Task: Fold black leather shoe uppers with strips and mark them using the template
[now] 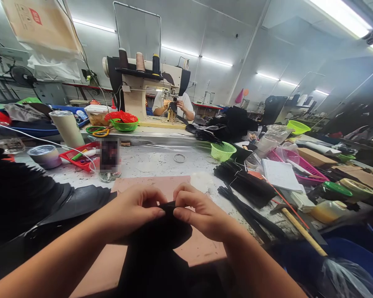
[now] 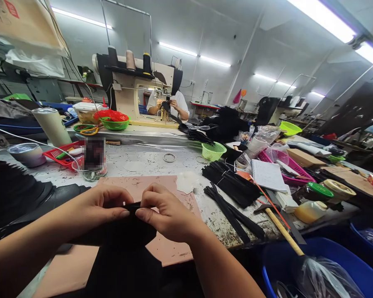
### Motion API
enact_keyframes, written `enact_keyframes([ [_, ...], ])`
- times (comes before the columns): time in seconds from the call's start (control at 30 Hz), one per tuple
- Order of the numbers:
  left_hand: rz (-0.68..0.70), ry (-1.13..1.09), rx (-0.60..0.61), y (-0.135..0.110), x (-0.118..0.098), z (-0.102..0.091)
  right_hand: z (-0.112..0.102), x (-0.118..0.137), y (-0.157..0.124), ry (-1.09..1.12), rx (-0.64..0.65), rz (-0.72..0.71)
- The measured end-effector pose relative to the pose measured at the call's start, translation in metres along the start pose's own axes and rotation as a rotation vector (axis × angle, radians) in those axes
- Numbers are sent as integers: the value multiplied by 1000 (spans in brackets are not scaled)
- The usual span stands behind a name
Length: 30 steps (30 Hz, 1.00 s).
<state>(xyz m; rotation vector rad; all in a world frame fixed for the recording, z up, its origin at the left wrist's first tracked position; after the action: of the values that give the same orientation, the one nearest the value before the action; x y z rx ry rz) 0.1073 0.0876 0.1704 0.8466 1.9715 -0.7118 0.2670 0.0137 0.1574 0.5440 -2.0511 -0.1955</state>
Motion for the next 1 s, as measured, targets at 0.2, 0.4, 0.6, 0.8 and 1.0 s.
enact_keyframes([
  [0.2,8,44,45,2,-1,0,4,-2,1,-35,-63,73],
  [0.4,62,236,25,1,-11,0,11,-2,2,-145,-138,105],
  [0.6,3,124,29,2,-6,1,8,0,-4,-144,-142,-18],
  [0.8,-35,7,102,0,1,-1,3,0,-7,-122,-186,-77],
  [1.0,-2,-34,133,-2,-1,-5,5,-1,-9,13,-199,-124],
])
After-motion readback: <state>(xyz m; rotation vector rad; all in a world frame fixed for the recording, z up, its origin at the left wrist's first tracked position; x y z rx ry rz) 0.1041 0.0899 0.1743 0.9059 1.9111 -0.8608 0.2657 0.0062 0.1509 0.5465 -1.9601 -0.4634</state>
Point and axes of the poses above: each hand's wrist, its own y-axis towards the middle knuckle, its own z-axis out of the palm, x = y × z, the point moved 2 cm from there along y, towards the middle knuckle, and after that the axes turned 3 degrees about -y, right-handed, at the moved point
